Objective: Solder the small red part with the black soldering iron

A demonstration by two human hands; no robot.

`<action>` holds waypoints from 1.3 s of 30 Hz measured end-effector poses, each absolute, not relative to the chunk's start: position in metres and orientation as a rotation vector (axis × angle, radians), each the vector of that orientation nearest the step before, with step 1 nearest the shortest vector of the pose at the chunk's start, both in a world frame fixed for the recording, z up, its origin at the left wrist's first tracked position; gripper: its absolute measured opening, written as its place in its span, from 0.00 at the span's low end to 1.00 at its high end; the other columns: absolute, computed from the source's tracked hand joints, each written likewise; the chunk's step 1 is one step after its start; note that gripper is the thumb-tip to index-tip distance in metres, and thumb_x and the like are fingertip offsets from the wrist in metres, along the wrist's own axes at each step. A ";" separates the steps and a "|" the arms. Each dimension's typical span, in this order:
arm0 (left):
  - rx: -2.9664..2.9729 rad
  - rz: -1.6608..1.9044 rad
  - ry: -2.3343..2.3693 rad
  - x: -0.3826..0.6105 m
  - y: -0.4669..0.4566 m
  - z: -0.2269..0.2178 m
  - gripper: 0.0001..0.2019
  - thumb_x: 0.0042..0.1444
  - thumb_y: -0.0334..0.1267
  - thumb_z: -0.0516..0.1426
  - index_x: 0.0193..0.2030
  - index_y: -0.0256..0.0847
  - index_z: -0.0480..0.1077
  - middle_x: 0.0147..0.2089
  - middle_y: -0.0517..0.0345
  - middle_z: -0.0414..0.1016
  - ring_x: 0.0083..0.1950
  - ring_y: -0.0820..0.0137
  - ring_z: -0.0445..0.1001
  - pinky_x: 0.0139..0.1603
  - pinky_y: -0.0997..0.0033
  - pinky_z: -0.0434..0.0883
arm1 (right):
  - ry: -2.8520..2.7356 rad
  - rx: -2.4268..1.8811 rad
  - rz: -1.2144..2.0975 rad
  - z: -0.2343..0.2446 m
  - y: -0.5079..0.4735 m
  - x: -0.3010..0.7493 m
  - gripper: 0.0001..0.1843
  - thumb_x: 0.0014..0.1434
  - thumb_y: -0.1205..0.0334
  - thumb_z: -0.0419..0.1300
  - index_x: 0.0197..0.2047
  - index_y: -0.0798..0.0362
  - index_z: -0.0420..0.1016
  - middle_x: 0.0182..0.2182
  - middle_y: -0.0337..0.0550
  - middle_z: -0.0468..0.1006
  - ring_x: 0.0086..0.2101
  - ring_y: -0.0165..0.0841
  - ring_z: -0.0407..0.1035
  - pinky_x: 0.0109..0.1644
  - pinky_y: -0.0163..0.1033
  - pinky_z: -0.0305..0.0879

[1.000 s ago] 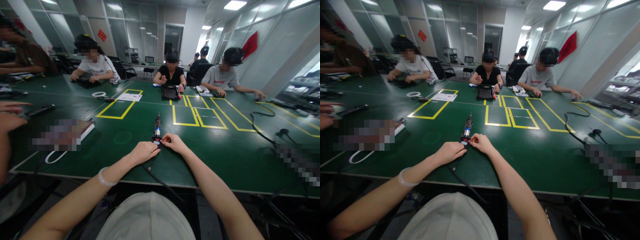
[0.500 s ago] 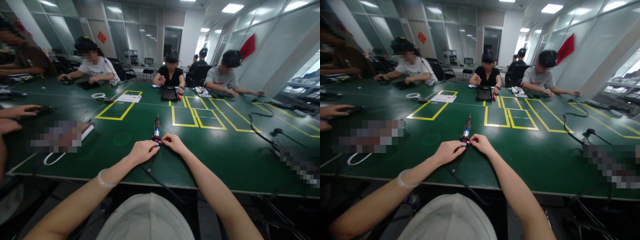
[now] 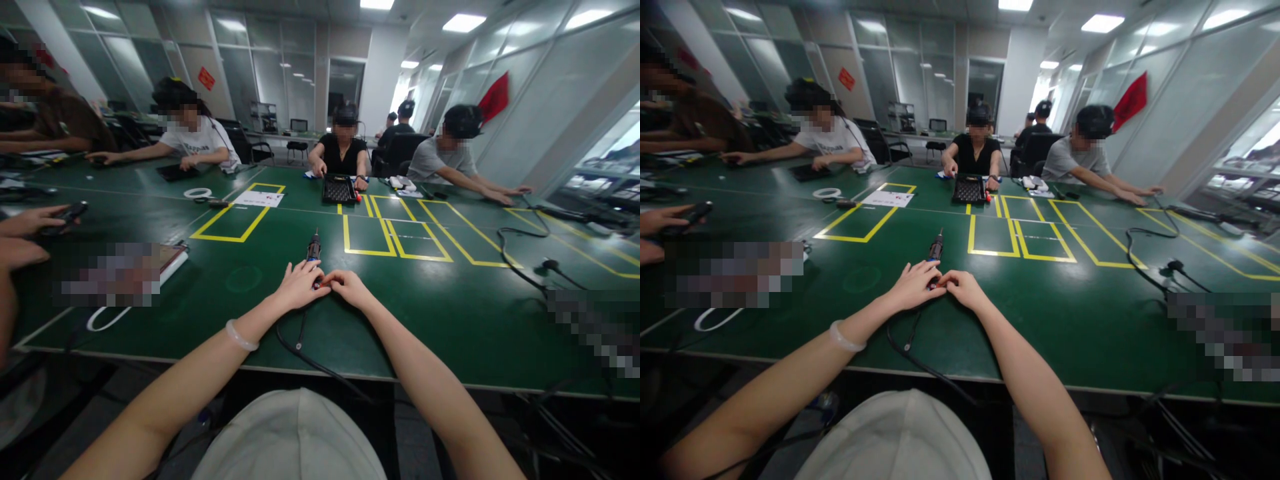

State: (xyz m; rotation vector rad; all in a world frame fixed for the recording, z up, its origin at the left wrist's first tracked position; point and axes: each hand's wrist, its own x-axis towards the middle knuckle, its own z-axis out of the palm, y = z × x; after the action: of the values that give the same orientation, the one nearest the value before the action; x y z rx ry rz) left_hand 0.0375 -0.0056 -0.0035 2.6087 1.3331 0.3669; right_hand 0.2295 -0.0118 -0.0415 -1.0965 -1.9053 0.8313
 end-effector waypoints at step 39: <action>2.635 0.011 2.188 -0.134 0.085 0.013 0.21 0.59 0.50 0.53 0.50 0.35 0.69 0.53 0.35 0.66 0.52 0.48 0.69 0.44 0.56 0.70 | -1.899 -1.169 0.839 -0.037 -0.017 0.230 0.07 0.59 0.67 0.57 0.39 0.53 0.77 0.33 0.41 0.81 0.35 0.33 0.74 0.45 0.38 0.68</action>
State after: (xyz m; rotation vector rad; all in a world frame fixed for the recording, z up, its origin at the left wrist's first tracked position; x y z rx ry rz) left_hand -0.1345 0.0848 0.0133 2.6353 2.1882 0.0106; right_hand 0.2304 -0.0169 -0.0370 -1.1690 -1.8988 0.8387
